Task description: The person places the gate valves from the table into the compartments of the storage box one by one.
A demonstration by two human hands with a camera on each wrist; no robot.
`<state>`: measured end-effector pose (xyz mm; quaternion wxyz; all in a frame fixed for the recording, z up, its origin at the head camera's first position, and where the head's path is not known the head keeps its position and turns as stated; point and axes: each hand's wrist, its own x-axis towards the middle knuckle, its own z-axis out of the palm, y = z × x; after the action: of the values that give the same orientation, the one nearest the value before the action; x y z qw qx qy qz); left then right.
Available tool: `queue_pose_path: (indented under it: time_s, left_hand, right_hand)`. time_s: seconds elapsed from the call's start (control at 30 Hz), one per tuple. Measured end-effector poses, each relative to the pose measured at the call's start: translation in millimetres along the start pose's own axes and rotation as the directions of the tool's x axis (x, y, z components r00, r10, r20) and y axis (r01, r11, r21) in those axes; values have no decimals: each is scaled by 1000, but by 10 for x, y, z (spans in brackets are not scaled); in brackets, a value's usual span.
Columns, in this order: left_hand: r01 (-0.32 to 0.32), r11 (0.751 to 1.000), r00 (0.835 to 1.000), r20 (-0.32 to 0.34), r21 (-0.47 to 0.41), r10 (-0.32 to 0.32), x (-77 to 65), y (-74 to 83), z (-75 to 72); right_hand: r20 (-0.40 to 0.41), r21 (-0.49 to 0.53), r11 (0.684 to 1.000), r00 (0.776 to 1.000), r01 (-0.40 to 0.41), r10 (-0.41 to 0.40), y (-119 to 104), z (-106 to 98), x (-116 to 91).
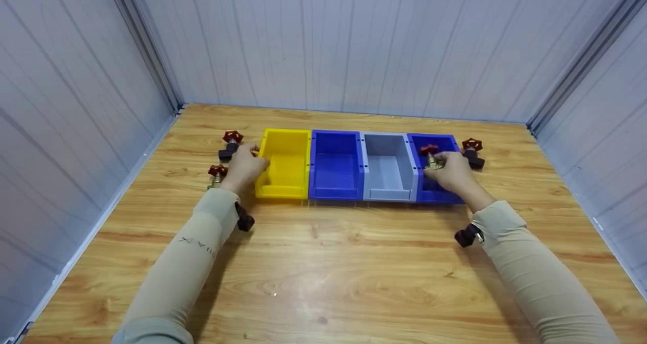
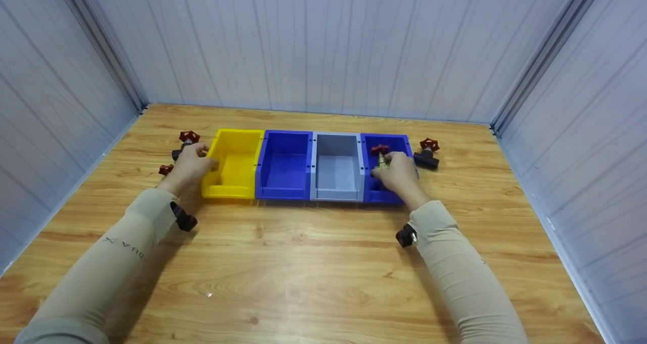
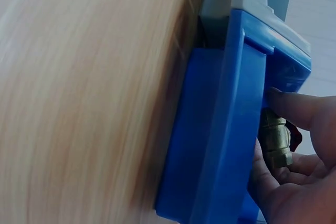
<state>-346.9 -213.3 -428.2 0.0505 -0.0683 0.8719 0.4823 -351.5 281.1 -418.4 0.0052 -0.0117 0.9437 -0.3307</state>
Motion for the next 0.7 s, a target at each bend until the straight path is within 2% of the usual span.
queue_pose_path:
  time_s: [0.33,0.5,0.7]
  left_hand:
    - [36,999,999,3,16,-36,-15,30,9]
    - [28,1000,1000,0,7,-28,-7,22,14]
    - [24,1000,1000,-5,1,-24,-6,17,12]
  right_hand:
    - [-11,-78,997,1000,5,-6,37,82,53]
    - [16,-68,998,1000,3,-2,57,112,82]
    - [-6,-93,996,1000,11,-12,84,160,107]
